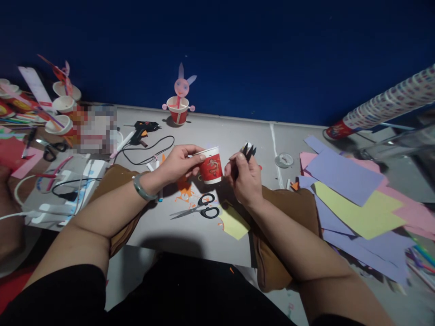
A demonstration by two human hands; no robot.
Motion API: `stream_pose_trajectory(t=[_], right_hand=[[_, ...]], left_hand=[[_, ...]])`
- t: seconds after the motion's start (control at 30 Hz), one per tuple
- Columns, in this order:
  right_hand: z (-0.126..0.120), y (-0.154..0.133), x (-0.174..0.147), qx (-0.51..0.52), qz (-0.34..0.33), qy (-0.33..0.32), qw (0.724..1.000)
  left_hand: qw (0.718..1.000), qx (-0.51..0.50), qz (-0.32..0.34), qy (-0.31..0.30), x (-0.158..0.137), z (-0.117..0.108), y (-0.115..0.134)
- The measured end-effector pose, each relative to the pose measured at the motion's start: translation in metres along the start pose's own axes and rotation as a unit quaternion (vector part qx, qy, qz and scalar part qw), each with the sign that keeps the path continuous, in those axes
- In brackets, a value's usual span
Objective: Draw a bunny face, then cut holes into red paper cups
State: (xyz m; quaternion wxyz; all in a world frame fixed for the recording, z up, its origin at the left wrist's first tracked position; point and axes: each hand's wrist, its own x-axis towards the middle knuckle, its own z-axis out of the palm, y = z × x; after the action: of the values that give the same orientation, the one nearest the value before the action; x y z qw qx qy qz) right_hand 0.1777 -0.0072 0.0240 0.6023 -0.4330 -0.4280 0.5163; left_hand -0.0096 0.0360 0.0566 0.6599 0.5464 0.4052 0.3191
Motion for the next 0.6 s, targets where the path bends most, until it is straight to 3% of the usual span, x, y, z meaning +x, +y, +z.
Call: stream_pose_trajectory(t=[0.13,0.47,0.53,0.6], right_hand=[[-0.0034,0.0030,0.0000,-0.032,-0.025,0.005,0.999],[-0.0027,-0.0033,-0.0056,-0.193,-0.109,-0.015,0.975],[-0.0018,-0.0041,-0.0058,-0.198,-0.113,-0.014,0.974],[-0.0025,-0.0028,-0.0051,-0.195,-0.116,-0.015,0.974]], left_hand=[[0.999,-0.037,-0.005,-0.025,0.0008,-0.0033,-0.0002],[0.998,-0.021,-0.022,-0.051,-0.0013,-0.0031,0.0035],[0.999,0.009,0.001,-0.043,0.0001,-0.0028,-0.0002],[0.995,0.071,0.077,0.004,0.0013,-0.0035,-0.0044]])
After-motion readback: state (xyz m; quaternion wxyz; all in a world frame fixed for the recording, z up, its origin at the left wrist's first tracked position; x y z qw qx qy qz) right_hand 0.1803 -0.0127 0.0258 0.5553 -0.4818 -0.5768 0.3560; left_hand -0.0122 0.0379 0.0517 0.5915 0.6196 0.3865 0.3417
